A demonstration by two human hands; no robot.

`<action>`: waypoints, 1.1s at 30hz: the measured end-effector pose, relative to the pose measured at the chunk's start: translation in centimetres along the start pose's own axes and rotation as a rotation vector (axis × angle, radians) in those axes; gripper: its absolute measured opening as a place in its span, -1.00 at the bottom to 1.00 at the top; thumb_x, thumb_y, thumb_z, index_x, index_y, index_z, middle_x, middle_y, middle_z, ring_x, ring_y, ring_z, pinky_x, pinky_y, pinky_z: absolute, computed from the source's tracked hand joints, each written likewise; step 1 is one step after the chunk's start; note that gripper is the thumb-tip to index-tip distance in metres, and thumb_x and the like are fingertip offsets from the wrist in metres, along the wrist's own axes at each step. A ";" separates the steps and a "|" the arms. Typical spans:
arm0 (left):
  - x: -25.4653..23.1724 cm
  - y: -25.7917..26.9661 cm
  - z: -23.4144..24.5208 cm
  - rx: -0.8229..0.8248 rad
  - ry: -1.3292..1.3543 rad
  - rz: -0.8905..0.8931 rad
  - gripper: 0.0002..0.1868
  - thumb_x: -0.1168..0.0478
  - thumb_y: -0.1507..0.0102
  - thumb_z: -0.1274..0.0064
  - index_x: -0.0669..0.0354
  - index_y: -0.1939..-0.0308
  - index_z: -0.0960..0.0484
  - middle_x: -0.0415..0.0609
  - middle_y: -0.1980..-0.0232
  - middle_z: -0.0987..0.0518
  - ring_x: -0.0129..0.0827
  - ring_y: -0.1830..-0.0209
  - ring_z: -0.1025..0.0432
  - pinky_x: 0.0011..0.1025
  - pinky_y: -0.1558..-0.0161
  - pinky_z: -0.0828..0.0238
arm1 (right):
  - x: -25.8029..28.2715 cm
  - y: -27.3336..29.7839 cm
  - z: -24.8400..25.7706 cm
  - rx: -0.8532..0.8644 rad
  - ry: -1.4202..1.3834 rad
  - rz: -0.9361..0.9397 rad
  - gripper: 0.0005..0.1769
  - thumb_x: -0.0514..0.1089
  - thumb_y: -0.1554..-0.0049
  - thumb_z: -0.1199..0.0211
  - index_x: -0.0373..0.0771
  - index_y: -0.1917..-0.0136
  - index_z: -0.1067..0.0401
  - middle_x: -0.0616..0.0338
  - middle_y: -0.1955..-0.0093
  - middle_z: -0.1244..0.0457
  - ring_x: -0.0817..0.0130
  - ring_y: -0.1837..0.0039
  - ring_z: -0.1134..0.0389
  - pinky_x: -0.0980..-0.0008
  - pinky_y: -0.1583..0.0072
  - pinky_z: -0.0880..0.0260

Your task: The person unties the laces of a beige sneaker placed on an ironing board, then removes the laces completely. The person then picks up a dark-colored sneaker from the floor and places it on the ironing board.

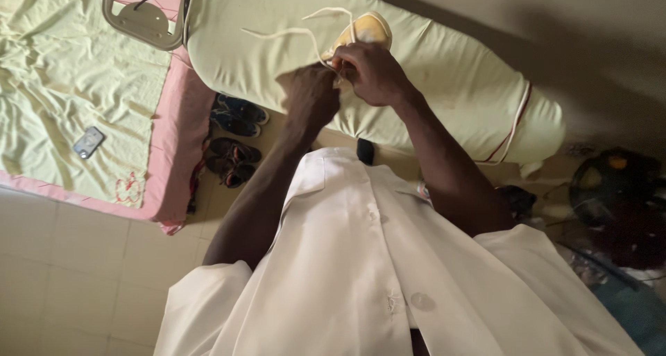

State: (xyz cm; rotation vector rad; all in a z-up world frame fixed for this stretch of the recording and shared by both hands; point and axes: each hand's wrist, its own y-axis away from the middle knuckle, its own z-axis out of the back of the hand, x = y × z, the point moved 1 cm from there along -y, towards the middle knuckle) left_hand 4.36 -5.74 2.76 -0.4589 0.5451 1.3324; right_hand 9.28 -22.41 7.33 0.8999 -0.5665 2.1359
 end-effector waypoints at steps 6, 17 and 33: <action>-0.5 -2.7 -3.3 0.027 0.069 0.137 -0.87 0.22 -0.17 -0.16 0.15 0.40 -0.78 0.13 0.31 -0.68 0.04 0.35 -0.56 -0.07 0.25 -0.45 | 0.7 -0.1 1.1 -0.129 0.162 -0.193 -0.85 -0.39 -0.10 -0.33 -0.28 0.05 -0.45 -0.04 0.12 -0.37 -0.01 0.08 -0.42 0.12 0.06 -0.40; 2.7 -0.4 -1.0 -0.034 0.579 0.201 -0.79 0.21 -0.15 -0.27 0.22 0.17 -0.79 0.10 0.27 -0.74 -0.30 0.35 -0.65 -0.36 0.21 -0.56 | 0.4 3.3 -3.4 -0.430 0.001 -0.151 -0.76 -0.31 -0.14 -0.37 -0.26 -0.09 -0.49 0.05 -0.01 -0.36 0.17 0.00 -0.47 0.35 0.05 -0.51; 2.6 2.1 -1.9 -0.105 0.819 0.339 -0.74 0.26 -0.25 -0.21 0.37 0.05 -0.75 0.08 0.29 -0.75 -0.48 0.43 -0.53 -0.44 0.34 -0.49 | -0.3 2.6 -5.3 -0.394 -0.402 -0.333 -0.84 -0.17 -0.28 -0.29 -0.31 -0.05 -0.46 0.15 0.06 -0.40 0.43 0.04 -0.38 0.43 -0.04 -0.42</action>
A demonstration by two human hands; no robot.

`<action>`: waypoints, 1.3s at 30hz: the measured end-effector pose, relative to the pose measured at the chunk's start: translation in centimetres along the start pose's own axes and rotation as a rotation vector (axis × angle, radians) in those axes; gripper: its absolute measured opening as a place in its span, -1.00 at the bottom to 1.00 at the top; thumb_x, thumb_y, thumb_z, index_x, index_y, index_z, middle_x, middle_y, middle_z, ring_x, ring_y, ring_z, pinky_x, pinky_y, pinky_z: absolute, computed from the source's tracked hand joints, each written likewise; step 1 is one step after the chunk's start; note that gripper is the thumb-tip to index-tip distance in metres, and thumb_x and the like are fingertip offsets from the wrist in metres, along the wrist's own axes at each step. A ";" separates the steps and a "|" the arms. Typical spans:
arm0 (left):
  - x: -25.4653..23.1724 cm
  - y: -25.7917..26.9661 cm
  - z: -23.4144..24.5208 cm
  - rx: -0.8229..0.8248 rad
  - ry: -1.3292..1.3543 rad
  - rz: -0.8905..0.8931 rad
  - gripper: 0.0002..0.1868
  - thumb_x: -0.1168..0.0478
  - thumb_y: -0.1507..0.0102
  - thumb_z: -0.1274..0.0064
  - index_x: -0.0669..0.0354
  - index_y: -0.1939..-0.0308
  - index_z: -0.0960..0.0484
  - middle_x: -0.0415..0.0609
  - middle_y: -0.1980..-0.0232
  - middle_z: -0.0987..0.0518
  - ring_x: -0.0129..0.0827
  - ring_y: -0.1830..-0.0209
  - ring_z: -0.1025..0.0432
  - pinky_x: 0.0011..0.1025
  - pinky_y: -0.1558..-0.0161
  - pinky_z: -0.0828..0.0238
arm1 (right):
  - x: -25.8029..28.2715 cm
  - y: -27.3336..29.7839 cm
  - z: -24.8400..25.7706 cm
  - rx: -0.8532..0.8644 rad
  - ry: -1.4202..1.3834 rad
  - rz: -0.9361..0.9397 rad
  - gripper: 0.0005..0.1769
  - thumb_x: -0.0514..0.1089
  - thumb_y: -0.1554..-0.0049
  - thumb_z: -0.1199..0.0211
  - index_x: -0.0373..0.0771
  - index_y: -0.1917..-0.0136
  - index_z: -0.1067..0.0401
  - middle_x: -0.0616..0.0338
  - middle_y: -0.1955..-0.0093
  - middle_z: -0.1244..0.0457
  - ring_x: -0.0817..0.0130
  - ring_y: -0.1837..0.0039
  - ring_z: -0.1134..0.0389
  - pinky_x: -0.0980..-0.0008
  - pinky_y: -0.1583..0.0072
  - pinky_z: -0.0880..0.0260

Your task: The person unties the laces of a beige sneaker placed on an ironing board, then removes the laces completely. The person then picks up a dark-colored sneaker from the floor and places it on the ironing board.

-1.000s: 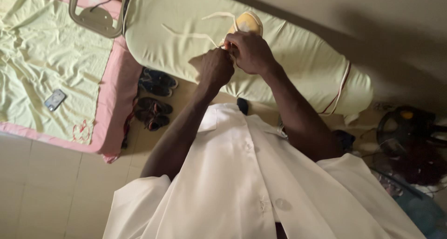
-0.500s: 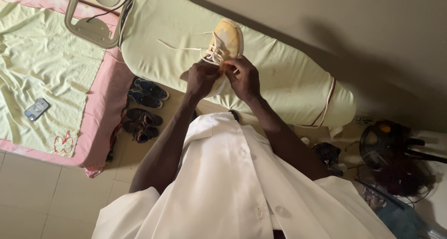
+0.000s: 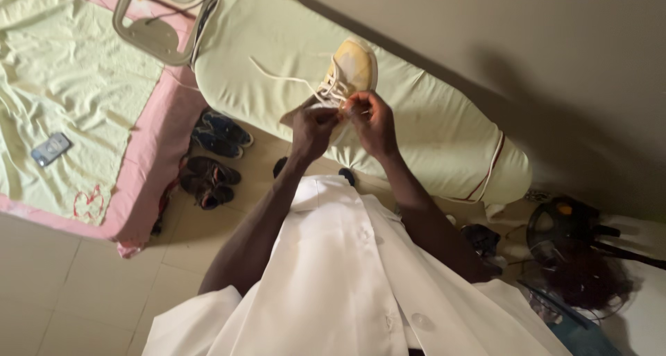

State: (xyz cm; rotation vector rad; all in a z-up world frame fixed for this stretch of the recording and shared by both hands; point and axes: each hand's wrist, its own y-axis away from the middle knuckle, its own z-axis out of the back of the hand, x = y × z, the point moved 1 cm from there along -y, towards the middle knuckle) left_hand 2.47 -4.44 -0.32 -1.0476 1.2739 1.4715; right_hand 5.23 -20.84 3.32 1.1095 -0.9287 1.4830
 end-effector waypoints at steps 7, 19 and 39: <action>-0.3 -0.3 -0.3 0.005 -0.108 -0.144 -0.72 0.21 -0.23 -0.24 0.35 0.07 -0.76 0.13 0.26 -0.75 -0.48 0.39 -0.59 -0.44 0.31 -0.51 | -0.2 0.5 -0.6 -0.132 0.219 0.074 -0.81 -0.19 -0.22 -0.33 -0.32 -0.05 -0.48 0.11 0.09 -0.38 0.46 0.07 -0.42 0.42 0.08 -0.42; -0.4 -0.4 -0.8 0.034 -0.053 -0.066 -0.72 0.20 -0.25 -0.22 0.35 0.06 -0.75 0.11 0.23 -0.76 -0.41 0.31 -0.63 -0.44 0.21 -0.55 | -0.1 0.9 0.2 -0.121 0.190 0.071 -0.79 -0.19 -0.15 -0.38 -0.28 -0.02 -0.46 0.14 0.11 -0.39 0.42 0.10 -0.46 0.41 0.07 -0.47; 0.3 0.1 -0.3 -0.031 0.013 -0.038 -0.71 0.23 -0.24 -0.26 0.40 0.05 -0.73 0.11 0.21 -0.75 -0.41 0.28 -0.63 -0.46 0.19 -0.56 | -0.7 2.9 -1.0 -0.178 0.023 -0.033 -0.72 -0.06 -0.23 -0.35 -0.32 0.01 -0.42 0.14 0.21 -0.39 0.43 0.17 -0.41 0.46 0.12 -0.44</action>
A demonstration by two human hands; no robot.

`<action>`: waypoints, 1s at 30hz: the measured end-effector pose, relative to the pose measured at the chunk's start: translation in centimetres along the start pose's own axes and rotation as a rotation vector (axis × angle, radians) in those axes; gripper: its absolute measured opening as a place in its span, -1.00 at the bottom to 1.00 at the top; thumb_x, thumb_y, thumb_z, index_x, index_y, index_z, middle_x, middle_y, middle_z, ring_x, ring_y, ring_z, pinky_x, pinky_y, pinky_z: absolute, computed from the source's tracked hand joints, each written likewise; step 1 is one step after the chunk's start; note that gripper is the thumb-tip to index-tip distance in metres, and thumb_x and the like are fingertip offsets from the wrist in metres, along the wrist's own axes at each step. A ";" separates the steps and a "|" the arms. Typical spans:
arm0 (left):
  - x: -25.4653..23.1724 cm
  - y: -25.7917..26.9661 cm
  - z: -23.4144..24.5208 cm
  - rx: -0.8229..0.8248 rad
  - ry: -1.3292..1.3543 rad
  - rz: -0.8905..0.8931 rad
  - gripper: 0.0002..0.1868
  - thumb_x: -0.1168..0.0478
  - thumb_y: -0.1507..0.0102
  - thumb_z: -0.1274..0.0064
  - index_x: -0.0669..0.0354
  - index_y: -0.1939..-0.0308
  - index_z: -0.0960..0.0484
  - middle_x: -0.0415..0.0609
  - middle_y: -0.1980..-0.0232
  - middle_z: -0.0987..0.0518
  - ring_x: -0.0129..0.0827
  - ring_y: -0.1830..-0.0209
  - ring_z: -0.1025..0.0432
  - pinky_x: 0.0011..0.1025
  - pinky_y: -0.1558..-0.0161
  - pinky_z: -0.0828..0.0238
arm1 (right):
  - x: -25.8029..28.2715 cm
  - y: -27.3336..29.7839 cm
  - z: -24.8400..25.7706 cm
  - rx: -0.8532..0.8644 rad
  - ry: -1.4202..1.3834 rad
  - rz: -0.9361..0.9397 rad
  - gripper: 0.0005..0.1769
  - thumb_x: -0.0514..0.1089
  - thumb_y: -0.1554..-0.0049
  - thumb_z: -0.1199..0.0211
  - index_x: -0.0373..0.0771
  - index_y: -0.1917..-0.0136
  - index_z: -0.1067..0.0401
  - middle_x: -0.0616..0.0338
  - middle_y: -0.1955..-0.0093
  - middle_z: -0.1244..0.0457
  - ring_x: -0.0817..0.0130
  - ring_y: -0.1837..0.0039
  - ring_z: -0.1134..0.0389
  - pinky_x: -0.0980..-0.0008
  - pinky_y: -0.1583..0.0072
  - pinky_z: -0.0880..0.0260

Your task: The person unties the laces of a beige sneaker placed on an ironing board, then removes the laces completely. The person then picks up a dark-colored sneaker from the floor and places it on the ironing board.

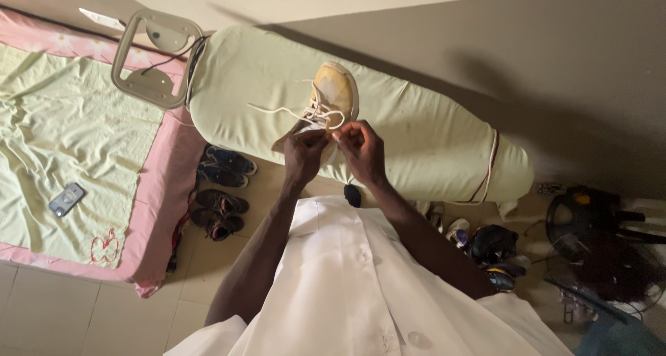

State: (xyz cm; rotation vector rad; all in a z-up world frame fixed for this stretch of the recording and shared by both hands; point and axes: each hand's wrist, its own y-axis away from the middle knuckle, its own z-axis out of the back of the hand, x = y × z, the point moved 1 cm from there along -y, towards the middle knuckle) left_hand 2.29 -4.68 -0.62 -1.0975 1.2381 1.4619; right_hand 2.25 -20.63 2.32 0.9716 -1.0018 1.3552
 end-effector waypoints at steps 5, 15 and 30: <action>0.0 0.7 -0.4 0.041 -0.015 0.024 -0.73 0.22 -0.27 -0.23 0.37 0.05 -0.76 0.13 0.25 -0.77 -0.36 0.30 -0.58 -0.42 0.24 -0.50 | -0.5 -1.1 0.2 0.073 0.027 0.017 -0.82 -0.14 -0.23 -0.33 -0.32 0.03 -0.48 0.20 0.18 -0.43 0.46 0.12 -0.49 0.48 0.06 -0.46; -0.2 1.3 -0.3 0.009 -0.072 -0.085 -0.74 0.23 -0.25 -0.21 0.36 0.07 -0.75 0.15 0.19 -0.75 -0.33 0.23 -0.66 -0.41 0.16 -0.56 | -0.3 -0.6 0.1 0.083 -0.086 -0.015 -0.77 -0.14 -0.22 -0.35 -0.35 0.01 -0.41 0.14 0.14 -0.40 0.47 0.09 -0.44 0.47 0.04 -0.44; -2.0 0.7 -0.7 0.101 -0.181 -0.131 -0.73 0.19 -0.24 -0.21 0.34 0.09 -0.76 0.19 0.24 -0.74 -0.22 0.28 -0.66 -0.36 0.21 -0.51 | -1.1 0.7 0.3 -0.042 -0.225 -0.126 -0.86 -0.26 -0.23 -0.32 -0.33 0.01 -0.40 0.12 0.14 -0.41 0.39 0.07 -0.43 0.43 0.00 -0.45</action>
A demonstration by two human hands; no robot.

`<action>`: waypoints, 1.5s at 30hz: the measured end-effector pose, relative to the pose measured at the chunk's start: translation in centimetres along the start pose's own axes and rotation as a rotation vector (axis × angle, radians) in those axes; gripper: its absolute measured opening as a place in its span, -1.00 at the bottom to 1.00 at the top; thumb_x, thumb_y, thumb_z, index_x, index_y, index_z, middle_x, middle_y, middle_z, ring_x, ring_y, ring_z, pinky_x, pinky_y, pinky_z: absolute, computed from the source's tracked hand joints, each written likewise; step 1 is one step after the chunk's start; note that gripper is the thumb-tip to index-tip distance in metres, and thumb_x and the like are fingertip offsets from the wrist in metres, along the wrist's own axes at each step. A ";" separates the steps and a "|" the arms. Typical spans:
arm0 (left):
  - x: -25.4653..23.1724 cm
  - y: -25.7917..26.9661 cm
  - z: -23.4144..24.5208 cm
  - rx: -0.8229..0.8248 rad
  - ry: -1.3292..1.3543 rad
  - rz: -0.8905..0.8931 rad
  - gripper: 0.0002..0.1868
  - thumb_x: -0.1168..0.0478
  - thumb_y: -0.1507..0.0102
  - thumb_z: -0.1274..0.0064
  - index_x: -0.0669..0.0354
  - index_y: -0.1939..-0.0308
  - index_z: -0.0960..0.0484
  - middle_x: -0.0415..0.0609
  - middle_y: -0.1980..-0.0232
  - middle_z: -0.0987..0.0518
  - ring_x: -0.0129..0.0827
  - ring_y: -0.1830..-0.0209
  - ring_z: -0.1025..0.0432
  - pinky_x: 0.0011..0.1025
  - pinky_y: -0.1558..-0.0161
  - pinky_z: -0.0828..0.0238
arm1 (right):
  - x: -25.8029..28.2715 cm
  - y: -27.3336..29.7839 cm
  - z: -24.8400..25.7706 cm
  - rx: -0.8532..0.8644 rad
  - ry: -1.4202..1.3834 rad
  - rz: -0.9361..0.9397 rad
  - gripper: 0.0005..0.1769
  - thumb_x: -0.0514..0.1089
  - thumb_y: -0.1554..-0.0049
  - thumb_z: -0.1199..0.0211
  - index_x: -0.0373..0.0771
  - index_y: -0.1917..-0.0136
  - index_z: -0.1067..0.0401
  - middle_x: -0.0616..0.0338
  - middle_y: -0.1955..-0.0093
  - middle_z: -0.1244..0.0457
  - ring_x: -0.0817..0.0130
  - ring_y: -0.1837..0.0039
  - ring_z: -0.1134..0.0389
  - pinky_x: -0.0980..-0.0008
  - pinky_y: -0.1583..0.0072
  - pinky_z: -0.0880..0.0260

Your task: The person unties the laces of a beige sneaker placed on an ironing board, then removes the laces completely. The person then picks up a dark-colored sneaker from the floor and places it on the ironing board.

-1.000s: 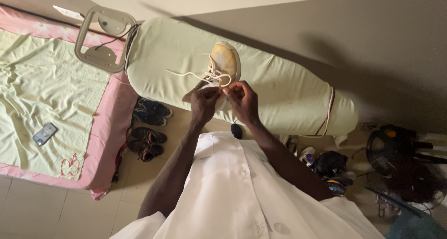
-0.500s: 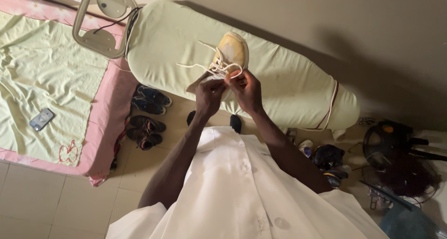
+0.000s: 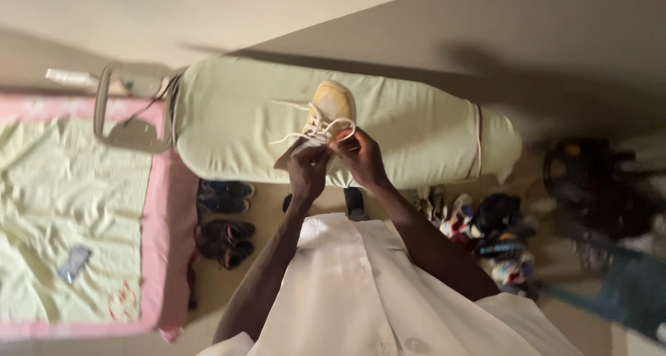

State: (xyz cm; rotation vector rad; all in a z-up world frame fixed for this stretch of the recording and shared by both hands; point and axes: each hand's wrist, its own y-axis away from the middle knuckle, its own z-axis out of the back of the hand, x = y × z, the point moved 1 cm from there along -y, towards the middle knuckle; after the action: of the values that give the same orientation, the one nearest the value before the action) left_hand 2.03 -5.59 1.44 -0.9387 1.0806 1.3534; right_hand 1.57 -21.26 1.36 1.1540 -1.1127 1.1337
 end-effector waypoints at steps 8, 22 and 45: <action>1.2 -0.7 0.1 0.165 0.021 -0.116 -0.72 0.23 -0.23 -0.23 0.37 0.06 -0.73 0.18 0.21 -0.73 -0.26 0.25 -0.68 -0.40 0.21 -0.54 | -2.8 2.6 -1.0 -0.265 -0.330 -0.111 -0.88 -0.20 -0.23 -0.25 -0.23 -0.02 -0.38 0.22 0.12 -0.40 0.46 0.07 -0.46 0.46 -0.01 -0.49; -2.3 0.9 -1.7 0.379 -0.086 -0.336 -0.87 0.31 -0.24 -0.17 0.29 0.19 -0.76 0.13 0.24 -0.71 -0.16 0.30 -0.63 -0.33 0.21 -0.51 | -1.5 7.6 0.0 -0.546 0.004 -0.044 -0.82 -0.22 -0.18 -0.36 -0.30 -0.03 -0.45 0.25 0.16 -0.37 0.54 0.13 -0.41 0.49 0.06 -0.44; -23.1 9.5 -8.4 0.578 0.162 -0.024 -0.73 0.23 -0.18 -0.30 0.35 0.12 -0.77 -0.06 0.37 -0.71 -0.58 0.44 -0.49 -0.52 0.36 -0.46 | 17.1 18.3 13.5 -0.675 -0.137 0.325 -0.92 -0.21 -0.35 -0.13 -0.24 -0.09 -0.38 0.28 0.11 -0.36 0.60 0.08 -0.33 0.54 -0.04 -0.38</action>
State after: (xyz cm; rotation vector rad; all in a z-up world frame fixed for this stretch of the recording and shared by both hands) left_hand -6.20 -19.68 22.20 -0.6291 1.4747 0.8735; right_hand -15.77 -32.31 21.08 0.5356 -1.6678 0.8126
